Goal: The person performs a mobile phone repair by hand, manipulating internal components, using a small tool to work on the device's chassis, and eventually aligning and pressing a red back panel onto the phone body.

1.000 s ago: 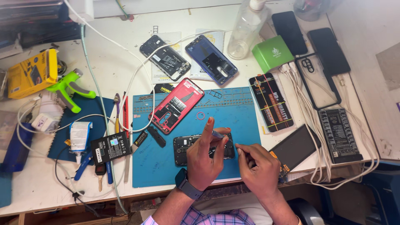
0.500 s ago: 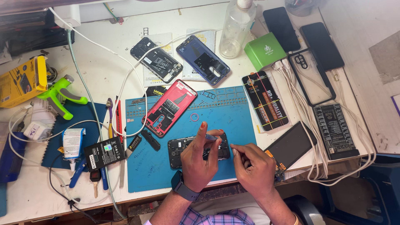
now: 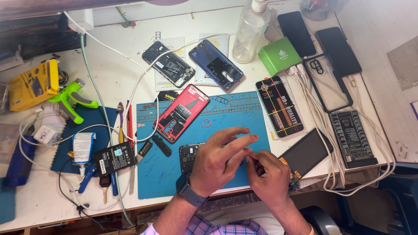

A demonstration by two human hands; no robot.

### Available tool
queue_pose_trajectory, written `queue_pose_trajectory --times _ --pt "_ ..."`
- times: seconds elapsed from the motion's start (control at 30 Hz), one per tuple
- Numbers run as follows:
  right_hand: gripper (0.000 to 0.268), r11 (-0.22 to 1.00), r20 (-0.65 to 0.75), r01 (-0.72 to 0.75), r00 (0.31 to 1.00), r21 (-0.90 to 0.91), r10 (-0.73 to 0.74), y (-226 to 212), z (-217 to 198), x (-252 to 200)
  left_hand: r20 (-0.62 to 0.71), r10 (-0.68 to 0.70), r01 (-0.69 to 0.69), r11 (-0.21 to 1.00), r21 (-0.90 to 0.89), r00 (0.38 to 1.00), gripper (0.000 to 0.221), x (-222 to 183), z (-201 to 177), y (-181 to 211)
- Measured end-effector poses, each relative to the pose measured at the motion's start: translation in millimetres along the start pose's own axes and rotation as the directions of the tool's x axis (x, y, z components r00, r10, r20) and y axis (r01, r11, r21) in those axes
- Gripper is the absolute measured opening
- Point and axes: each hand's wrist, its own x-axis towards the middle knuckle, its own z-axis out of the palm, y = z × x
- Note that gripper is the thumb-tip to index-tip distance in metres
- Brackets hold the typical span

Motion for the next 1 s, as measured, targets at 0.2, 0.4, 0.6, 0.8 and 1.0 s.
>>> queue_pose_trajectory --times 0.2,0.4,0.6,0.8,1.0 --pt "0.012 0.999 -0.002 -0.016 1.0 0.031 0.016 -2 0 0 0.113 -0.048 0.059 0.993 -0.102 0.992 0.042 24 -14 9" --pt "0.01 1.0 0.003 0.013 1.0 0.02 -0.013 -1 -1 0 0.129 -0.053 0.066 0.993 -0.098 0.99 0.041 27 -7 11" --pt "0.009 1.0 -0.014 -0.003 1.0 -0.003 0.003 2 0 -1 0.045 0.071 -0.065 0.991 -0.117 0.996 0.041 26 -5 13" --pt "0.014 0.999 0.002 -0.003 1.0 0.039 0.003 1 0 -2 0.151 -0.099 0.109 0.992 -0.059 0.984 0.045 21 -4 11" --pt "0.01 0.999 0.017 -0.046 0.999 0.007 0.046 -3 -2 0 0.052 -0.034 0.035 0.999 -0.014 0.998 0.038 20 0 7"
